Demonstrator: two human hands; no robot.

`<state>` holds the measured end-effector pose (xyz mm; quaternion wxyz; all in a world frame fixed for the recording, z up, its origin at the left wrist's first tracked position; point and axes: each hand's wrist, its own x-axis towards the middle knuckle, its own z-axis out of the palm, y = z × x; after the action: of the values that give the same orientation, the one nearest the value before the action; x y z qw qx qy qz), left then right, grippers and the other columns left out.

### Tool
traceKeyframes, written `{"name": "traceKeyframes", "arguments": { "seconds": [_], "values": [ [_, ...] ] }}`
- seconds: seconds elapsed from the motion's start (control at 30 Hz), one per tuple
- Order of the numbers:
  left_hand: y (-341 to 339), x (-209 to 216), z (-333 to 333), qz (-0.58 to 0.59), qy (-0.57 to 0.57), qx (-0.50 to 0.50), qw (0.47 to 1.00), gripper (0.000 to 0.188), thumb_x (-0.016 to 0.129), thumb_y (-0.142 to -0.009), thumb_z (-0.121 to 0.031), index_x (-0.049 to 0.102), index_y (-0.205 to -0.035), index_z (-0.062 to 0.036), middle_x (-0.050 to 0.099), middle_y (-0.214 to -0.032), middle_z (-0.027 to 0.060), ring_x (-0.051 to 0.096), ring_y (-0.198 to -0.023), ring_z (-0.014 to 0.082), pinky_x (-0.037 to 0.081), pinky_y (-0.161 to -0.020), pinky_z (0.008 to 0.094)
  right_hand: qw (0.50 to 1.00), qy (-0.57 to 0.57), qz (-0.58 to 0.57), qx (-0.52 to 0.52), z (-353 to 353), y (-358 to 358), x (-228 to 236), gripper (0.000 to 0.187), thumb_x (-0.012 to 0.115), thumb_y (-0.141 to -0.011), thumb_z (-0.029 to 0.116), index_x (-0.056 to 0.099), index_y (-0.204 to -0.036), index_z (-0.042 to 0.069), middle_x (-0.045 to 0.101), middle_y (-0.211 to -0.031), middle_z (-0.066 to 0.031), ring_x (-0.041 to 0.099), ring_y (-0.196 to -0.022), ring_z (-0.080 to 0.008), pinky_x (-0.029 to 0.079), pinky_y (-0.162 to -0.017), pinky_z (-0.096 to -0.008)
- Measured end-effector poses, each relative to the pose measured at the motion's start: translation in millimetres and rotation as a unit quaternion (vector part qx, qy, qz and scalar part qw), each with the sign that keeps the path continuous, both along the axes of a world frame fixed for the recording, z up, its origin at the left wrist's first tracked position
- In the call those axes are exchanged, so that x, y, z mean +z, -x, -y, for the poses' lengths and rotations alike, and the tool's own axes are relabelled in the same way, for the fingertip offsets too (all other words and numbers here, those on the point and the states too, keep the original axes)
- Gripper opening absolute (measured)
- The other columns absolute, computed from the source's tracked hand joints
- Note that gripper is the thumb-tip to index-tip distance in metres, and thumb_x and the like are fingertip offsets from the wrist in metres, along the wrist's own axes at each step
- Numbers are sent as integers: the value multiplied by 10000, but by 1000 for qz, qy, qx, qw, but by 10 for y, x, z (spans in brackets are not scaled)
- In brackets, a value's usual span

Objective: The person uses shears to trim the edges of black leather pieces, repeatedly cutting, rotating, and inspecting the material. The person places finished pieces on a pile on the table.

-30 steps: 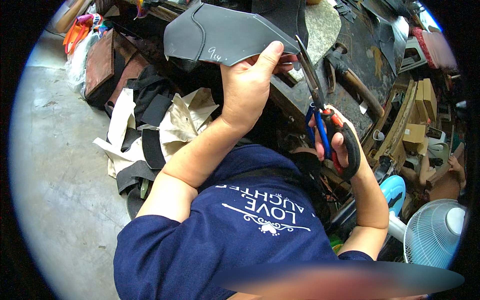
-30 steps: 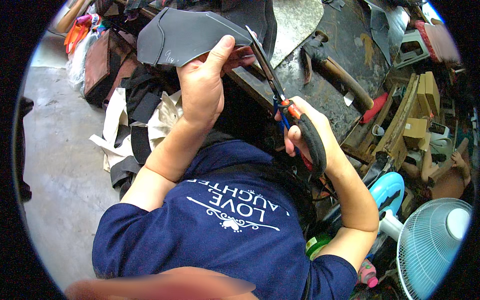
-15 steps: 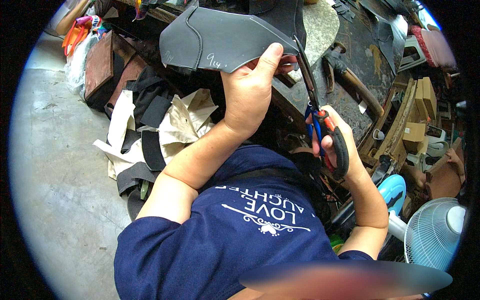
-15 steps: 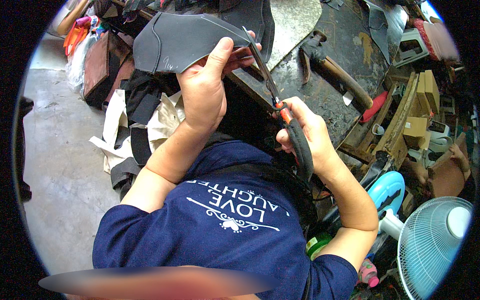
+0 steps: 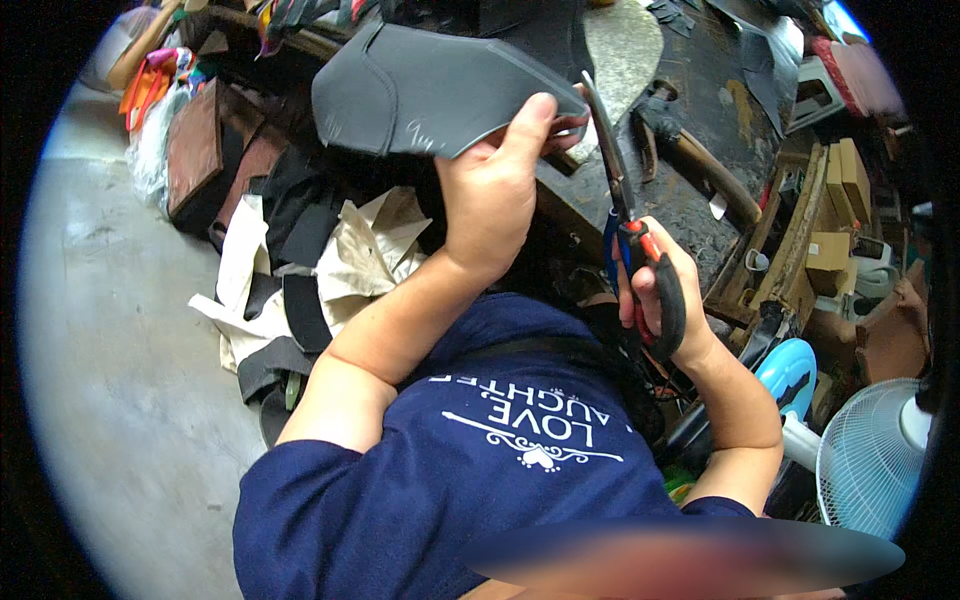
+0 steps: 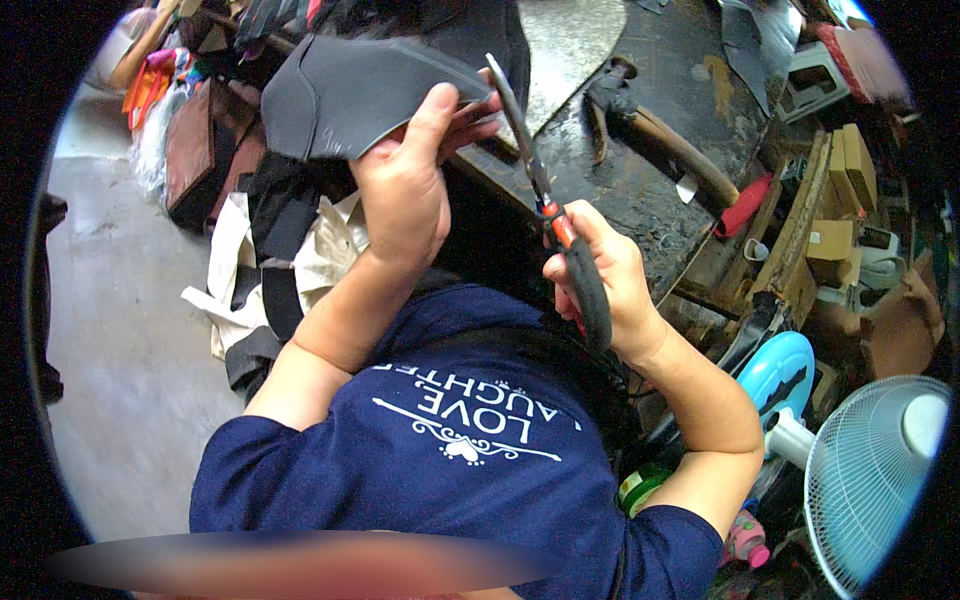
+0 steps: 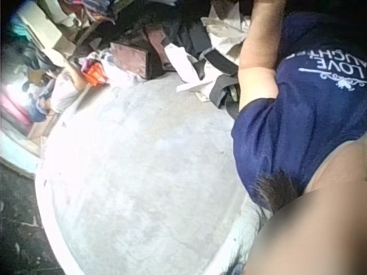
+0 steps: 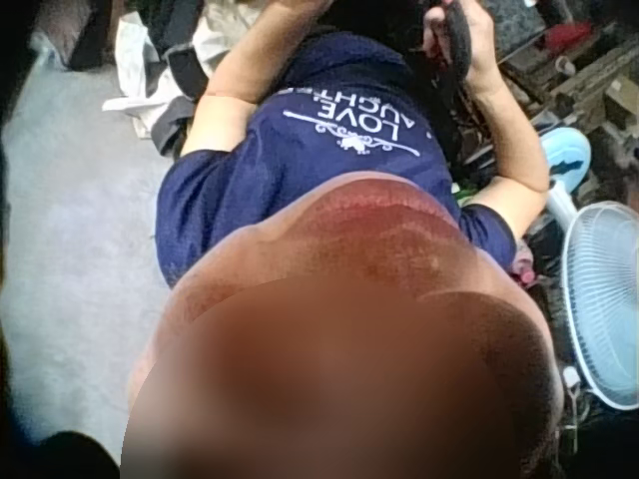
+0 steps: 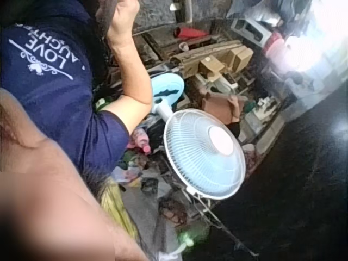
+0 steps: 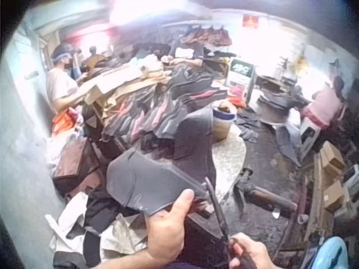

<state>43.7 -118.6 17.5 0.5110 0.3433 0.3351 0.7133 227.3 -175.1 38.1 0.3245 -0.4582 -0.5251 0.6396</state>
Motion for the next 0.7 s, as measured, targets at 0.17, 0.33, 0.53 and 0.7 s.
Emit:
{"name": "traceKeyframes", "arguments": {
  "seconds": [0.17,0.33,0.53,0.7],
  "values": [
    [87,46,146,-111,-5,-17,994,166,544,-958,-55,673,-1011,36,707,-980,96,661,-869,157,509,-821,285,983,-125,104,-80,-535,-420,202,577,586,-892,568,562,-1009,4,489,-520,32,439,-393,-62,325,-382,-192],
    [302,35,603,-268,76,-98,955,193,593,-897,-116,707,-976,18,706,-1010,108,649,-942,208,459,-921,353,744,-285,583,-158,-1455,-1093,221,393,653,-855,471,662,-1002,107,661,-735,-93,658,-674,-194,511,-632,-325],
    [501,-130,744,-461,-159,-85,869,201,614,-844,-35,656,-1037,3,662,-1014,103,615,-895,220,464,-844,365,689,-210,676,-158,-1707,-1371,-91,552,670,-749,616,687,-1071,167,700,-1016,-114,664,-978,-312,517,-815,-441],
    [477,153,542,-489,-194,-198,827,205,621,-796,10,640,-1000,22,644,-918,99,599,-736,219,474,-684,342,816,-305,400,-284,-1639,-1332,264,351,707,-857,336,674,-1074,62,704,-950,-85,646,-840,-154,511,-765,-307]
  ]
}}
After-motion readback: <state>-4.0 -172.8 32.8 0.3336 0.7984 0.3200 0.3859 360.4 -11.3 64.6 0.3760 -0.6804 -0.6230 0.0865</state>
